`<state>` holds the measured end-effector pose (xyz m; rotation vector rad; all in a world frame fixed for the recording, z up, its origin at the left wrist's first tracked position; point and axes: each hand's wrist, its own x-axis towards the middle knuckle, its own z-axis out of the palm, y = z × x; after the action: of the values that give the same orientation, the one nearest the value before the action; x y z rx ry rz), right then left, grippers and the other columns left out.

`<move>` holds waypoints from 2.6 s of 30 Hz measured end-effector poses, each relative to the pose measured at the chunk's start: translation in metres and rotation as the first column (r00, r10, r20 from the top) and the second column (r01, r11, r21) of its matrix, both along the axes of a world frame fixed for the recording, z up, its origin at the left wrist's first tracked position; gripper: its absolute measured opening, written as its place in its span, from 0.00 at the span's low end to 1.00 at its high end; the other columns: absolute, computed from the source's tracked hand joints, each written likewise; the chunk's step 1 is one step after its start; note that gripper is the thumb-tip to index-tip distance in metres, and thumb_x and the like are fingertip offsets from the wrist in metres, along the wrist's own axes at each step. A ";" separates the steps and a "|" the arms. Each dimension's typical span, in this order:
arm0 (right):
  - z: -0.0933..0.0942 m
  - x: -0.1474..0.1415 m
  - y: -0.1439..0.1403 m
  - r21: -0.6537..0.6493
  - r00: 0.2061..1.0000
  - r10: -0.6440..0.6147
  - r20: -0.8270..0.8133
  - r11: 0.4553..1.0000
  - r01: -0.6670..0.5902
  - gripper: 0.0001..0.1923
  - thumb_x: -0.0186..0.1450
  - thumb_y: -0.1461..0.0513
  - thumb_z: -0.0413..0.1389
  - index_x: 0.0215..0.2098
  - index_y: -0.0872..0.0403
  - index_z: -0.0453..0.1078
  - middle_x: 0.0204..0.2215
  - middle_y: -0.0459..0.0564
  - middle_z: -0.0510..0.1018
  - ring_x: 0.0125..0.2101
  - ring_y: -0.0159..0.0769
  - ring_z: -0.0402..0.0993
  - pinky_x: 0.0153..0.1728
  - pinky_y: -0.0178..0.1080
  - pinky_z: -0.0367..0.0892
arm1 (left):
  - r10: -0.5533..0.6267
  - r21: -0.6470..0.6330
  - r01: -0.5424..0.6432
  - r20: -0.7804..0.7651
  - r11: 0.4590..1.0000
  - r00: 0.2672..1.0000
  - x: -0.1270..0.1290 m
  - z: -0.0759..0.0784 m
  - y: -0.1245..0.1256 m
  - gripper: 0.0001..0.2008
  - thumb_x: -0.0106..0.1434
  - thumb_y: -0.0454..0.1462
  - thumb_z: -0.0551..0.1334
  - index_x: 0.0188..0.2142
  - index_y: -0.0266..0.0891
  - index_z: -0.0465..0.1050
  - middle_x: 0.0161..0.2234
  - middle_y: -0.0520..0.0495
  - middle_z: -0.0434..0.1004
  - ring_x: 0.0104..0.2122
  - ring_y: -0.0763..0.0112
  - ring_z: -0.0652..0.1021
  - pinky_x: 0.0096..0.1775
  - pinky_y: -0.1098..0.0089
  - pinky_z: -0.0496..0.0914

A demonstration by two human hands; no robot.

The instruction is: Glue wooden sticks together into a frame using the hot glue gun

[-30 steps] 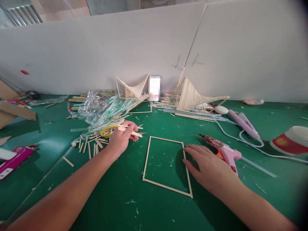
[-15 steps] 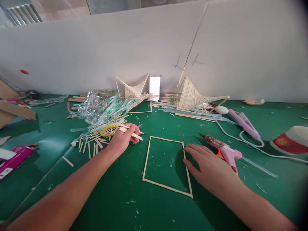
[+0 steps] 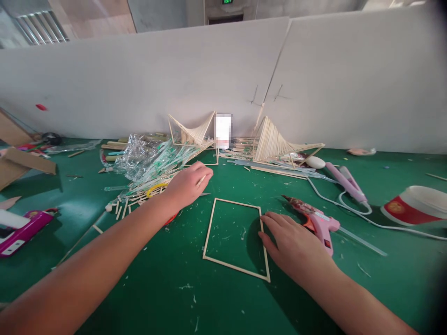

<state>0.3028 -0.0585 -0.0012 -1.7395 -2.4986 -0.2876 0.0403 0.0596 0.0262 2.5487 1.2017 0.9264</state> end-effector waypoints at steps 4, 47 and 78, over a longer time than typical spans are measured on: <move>0.001 0.000 -0.001 0.002 1.000 0.006 -0.005 1.000 -0.006 0.15 0.67 0.62 0.48 0.44 0.59 0.73 0.46 0.61 0.78 0.45 0.50 0.76 0.42 0.50 0.74 | -0.103 0.010 0.115 -0.366 0.993 0.925 0.020 -0.002 0.033 0.06 0.63 0.30 0.58 0.35 0.36 0.74 0.38 0.42 0.74 0.39 0.62 0.75 0.42 0.62 0.69; -0.001 0.005 0.000 0.040 0.996 -0.039 -0.080 0.998 0.042 0.14 0.67 0.59 0.50 0.42 0.58 0.74 0.42 0.59 0.79 0.43 0.49 0.76 0.43 0.49 0.72 | 0.212 -0.375 0.109 0.714 0.920 0.667 -0.012 -0.008 -0.055 0.27 0.71 0.49 0.42 0.21 0.38 0.62 0.14 0.54 0.61 0.12 0.79 0.56 0.15 0.76 0.49; 0.011 -0.020 -0.008 0.223 0.818 0.414 -0.399 0.909 -0.351 0.08 0.66 0.66 0.52 0.42 0.56 0.70 0.35 0.53 0.78 0.34 0.36 0.76 0.33 0.39 0.73 | 0.184 -0.424 0.307 0.793 0.852 0.581 -0.007 -0.027 -0.083 0.26 0.70 0.49 0.49 0.20 0.37 0.64 0.15 0.53 0.63 0.14 0.79 0.63 0.17 0.75 0.54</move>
<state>0.2829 -0.0660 0.0099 -1.0567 -2.3428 -0.0277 0.0332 -0.0233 -0.0006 1.3891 0.8581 1.3110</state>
